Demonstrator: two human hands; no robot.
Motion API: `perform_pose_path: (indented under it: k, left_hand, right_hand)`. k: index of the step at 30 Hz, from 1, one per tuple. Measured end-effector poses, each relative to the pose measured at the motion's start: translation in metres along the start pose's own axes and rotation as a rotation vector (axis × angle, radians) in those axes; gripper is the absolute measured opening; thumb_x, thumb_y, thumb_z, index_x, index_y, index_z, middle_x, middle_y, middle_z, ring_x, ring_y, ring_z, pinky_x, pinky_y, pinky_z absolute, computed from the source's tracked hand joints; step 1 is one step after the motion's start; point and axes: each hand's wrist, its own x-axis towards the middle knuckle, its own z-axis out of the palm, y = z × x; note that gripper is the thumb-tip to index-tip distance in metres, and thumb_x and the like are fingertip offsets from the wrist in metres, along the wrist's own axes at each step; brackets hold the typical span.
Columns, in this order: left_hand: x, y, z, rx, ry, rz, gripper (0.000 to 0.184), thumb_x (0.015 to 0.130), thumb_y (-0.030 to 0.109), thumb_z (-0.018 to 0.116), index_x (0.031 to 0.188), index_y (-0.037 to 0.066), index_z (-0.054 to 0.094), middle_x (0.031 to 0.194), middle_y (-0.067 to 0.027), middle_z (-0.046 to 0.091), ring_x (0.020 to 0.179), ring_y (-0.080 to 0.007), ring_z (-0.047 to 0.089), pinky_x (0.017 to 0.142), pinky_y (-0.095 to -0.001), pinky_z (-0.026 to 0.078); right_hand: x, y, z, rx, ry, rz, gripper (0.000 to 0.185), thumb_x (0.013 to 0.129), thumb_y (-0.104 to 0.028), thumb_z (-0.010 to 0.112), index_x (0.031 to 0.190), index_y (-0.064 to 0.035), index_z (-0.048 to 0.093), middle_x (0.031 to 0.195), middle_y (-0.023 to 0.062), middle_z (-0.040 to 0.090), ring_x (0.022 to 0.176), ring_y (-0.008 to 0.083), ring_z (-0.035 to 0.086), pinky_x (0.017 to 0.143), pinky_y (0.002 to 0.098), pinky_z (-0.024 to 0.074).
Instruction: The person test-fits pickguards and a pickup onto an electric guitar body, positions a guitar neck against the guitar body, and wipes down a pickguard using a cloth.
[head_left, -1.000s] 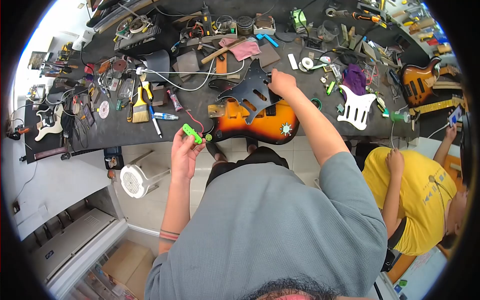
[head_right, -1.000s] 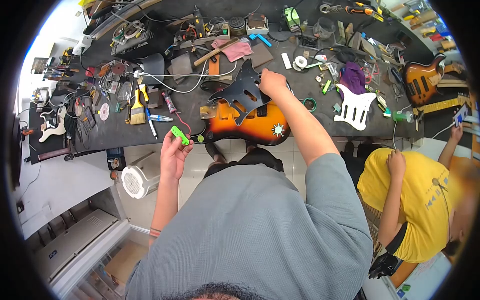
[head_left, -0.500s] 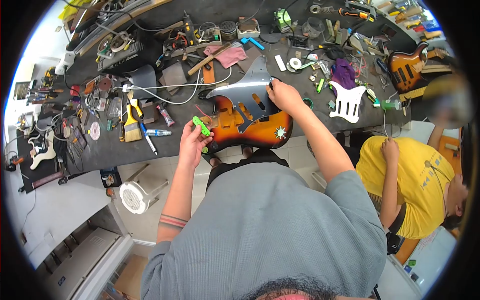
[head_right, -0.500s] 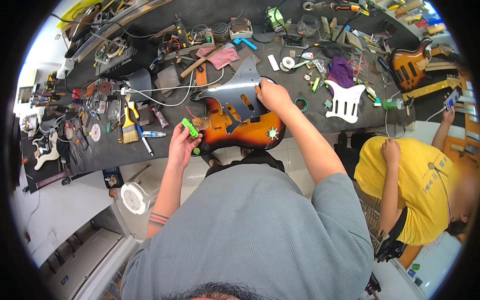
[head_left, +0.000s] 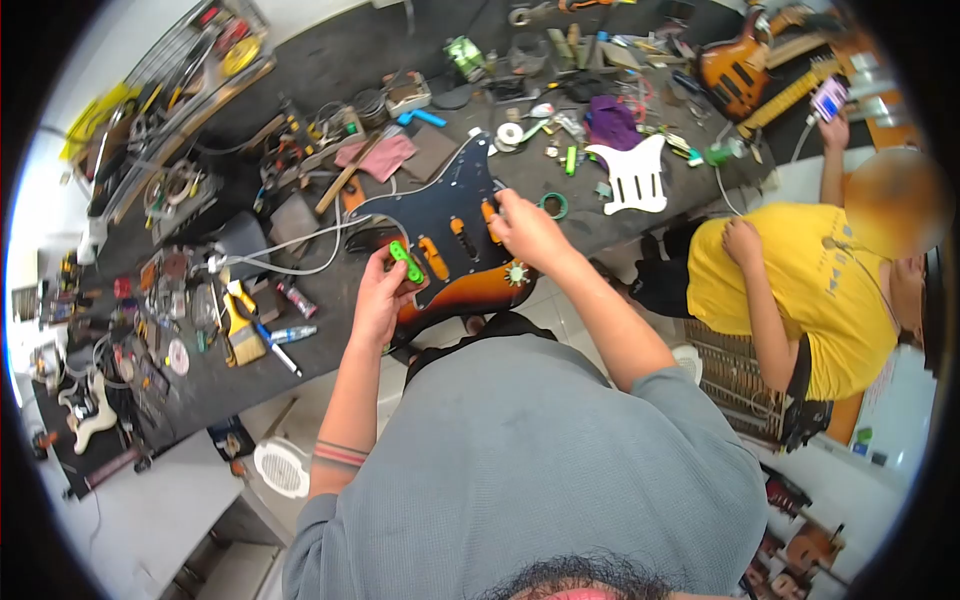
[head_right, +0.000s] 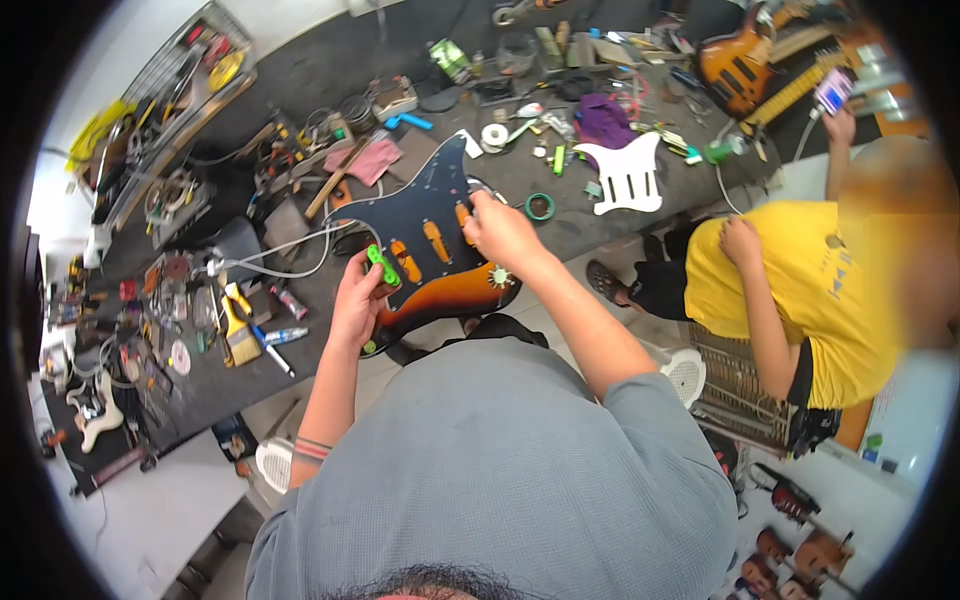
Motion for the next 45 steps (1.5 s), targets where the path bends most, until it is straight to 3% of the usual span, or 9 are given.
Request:
perform_pose_path:
  k: [8,21,24,27,29,38,41,45]
  left_hand:
    - [-0.004,0.012,0.025,0.047,-0.116,0.039,0.046,0.114,0.023,0.06,0.153,0.004,0.046,0.136,-0.0097,0.07,0.119,-0.0222,0.073,0.099,-0.0345,0.053]
    - [-0.004,0.014,0.021,0.087,-0.148,0.025,0.043,0.115,0.022,0.054,0.155,0.007,0.047,0.129,-0.0072,0.073,0.115,-0.0182,0.073,0.095,-0.0306,0.048]
    - [-0.003,0.014,0.019,0.073,-0.15,0.026,0.043,0.115,0.022,0.054,0.154,0.006,0.046,0.127,-0.0091,0.074,0.114,-0.0214,0.074,0.093,-0.0333,0.052]
    - [-0.01,0.021,0.022,0.033,-0.142,-0.008,0.043,0.113,0.028,0.058,0.151,0.008,0.048,0.132,-0.0096,0.07,0.121,-0.0234,0.07,0.093,-0.0418,0.061]
    - [-0.009,0.02,0.015,0.035,-0.166,-0.004,0.046,0.114,0.029,0.059,0.153,0.009,0.046,0.131,-0.0111,0.07,0.116,-0.0266,0.073,0.091,-0.0422,0.063]
    - [-0.01,0.024,0.0,-0.009,-0.15,-0.014,0.045,0.115,0.02,0.057,0.157,0.008,0.045,0.131,-0.0125,0.071,0.113,-0.0236,0.074,0.093,-0.0425,0.063]
    - [-0.008,0.019,0.004,-0.056,-0.115,-0.018,0.047,0.114,0.022,0.059,0.157,0.011,0.046,0.139,-0.0102,0.068,0.109,-0.0168,0.072,0.093,-0.0347,0.059]
    - [-0.01,0.023,0.014,-0.025,-0.165,0.025,0.048,0.114,0.018,0.057,0.159,0.005,0.045,0.141,-0.0097,0.067,0.12,-0.0192,0.07,0.105,-0.0365,0.054]
  right_hand:
    - [-0.018,0.006,-0.003,0.015,0.054,0.028,0.037,0.101,-0.025,0.067,0.125,0.002,0.057,0.107,0.0285,0.075,0.101,0.0479,0.073,0.087,0.0566,0.0569]
    - [-0.029,-0.002,-0.001,0.012,0.118,-0.022,0.038,0.102,-0.023,0.067,0.126,0.0039,0.054,0.106,0.0277,0.075,0.099,0.0475,0.073,0.085,0.0561,0.0574]
    - [-0.03,-0.012,-0.007,0.028,0.074,0.036,0.041,0.105,-0.024,0.066,0.133,0.0016,0.052,0.114,0.0288,0.073,0.108,0.0473,0.072,0.091,0.0538,0.0569]
    - [-0.03,-0.017,-0.006,0.061,0.112,0.021,0.042,0.106,-0.024,0.066,0.135,0.0012,0.051,0.117,0.0299,0.073,0.111,0.048,0.071,0.092,0.0536,0.057]
    - [-0.026,-0.011,0.0,0.064,0.158,-0.01,0.042,0.106,-0.025,0.066,0.137,-0.0001,0.052,0.119,0.0304,0.073,0.112,0.049,0.071,0.094,0.0538,0.057]
    - [-0.019,0.001,-0.009,0.055,0.137,0.061,0.043,0.107,-0.026,0.064,0.136,0.0022,0.051,0.118,0.0315,0.071,0.112,0.0489,0.07,0.092,0.0506,0.0566]
    - [-0.019,-0.006,-0.008,0.059,0.09,0.054,0.042,0.107,-0.024,0.064,0.135,0.0033,0.051,0.119,0.0322,0.071,0.113,0.0488,0.07,0.093,0.0512,0.0562]
    - [-0.018,-0.003,0.005,0.042,0.134,-0.052,0.042,0.106,-0.024,0.065,0.135,0.0032,0.051,0.119,0.0314,0.072,0.112,0.0488,0.07,0.094,0.0527,0.056]
